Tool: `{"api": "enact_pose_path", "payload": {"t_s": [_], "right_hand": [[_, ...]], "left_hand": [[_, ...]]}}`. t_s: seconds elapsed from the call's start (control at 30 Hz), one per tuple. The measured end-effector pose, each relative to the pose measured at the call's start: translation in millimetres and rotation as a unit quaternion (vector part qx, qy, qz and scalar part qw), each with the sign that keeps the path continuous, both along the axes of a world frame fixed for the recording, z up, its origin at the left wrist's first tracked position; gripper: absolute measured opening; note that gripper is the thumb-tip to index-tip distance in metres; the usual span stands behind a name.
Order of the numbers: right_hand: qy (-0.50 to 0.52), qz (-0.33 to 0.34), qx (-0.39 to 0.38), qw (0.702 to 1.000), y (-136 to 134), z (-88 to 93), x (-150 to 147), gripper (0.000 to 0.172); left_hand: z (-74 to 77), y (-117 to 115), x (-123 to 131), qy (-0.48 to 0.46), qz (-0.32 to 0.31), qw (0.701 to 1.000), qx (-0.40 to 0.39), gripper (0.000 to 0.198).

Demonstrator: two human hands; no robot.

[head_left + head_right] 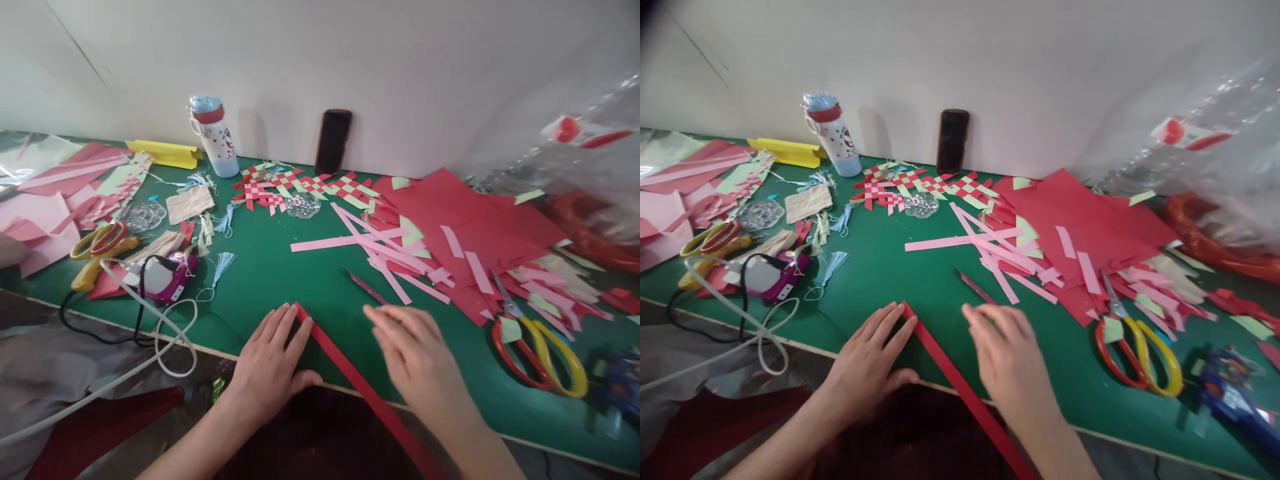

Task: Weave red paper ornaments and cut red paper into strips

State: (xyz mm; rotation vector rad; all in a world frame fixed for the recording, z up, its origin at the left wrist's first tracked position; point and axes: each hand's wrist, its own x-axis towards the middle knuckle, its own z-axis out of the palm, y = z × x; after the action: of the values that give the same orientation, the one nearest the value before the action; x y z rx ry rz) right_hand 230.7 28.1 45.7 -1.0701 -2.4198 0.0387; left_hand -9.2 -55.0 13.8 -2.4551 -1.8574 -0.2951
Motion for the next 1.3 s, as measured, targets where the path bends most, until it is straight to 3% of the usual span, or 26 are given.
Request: {"api": "enact_pose_path", "payload": {"t_s": [0.1, 0.27, 0.5, 0.63, 0.77, 0.83, 0.9, 0.97, 1.1, 1.17, 1.3], "right_hand": [[-0.016, 0.065, -0.029, 0.997, -36, -2.7, -3, 0.030], [-0.051, 0.045, -0.029, 0.997, -67, -21.7, -1, 0.030], [-0.095, 0.080, -0.010, 0.992, -71, -23.7, 10, 0.043], [-0.066, 0.080, -0.025, 0.994, -71, -19.7, 23, 0.045], [0.057, 0.019, -0.121, 0.991, -59, -12.6, 33, 0.032], [0.131, -0.045, -0.213, 0.967, -50, -6.3, 33, 0.026], [0.200, -0.104, -0.314, 0.922, -41, 0.7, 29, 0.027], [0.261, -0.133, -0.398, 0.869, -35, 6.5, 22, 0.033], [0.349, -0.103, -0.493, 0.790, -29, 10.9, 1, 0.042], [0.372, -0.068, -0.521, 0.765, -30, 10.3, -9, 0.041], [0.380, -0.036, -0.537, 0.752, -32, 5.9, -23, 0.037]], "left_hand": [[2.3, 0, 1, 0.002, 0.011, 1.000, 0.001, 0.071], [6.5, 1, 2, 0.006, 0.012, 1.000, -0.010, 0.067], [15.5, 5, 3, 0.009, 0.007, 1.000, -0.012, 0.059], [18.2, 6, 1, 0.001, -0.004, 1.000, -0.014, 0.053], [27.2, 15, -5, -0.071, -0.010, 0.997, 0.021, 0.052], [31.7, 21, -7, -0.158, 0.030, 0.985, 0.067, 0.058], [33.4, 25, -5, -0.293, 0.088, 0.947, 0.100, 0.066], [32.3, 27, 5, -0.448, 0.118, 0.883, 0.078, 0.072], [30.7, 30, 39, -0.659, 0.033, 0.742, -0.121, 0.061], [33.5, 33, 53, -0.714, 0.000, 0.674, -0.189, 0.047], [42.2, 42, 59, -0.800, 0.081, 0.573, -0.159, 0.045]]}}
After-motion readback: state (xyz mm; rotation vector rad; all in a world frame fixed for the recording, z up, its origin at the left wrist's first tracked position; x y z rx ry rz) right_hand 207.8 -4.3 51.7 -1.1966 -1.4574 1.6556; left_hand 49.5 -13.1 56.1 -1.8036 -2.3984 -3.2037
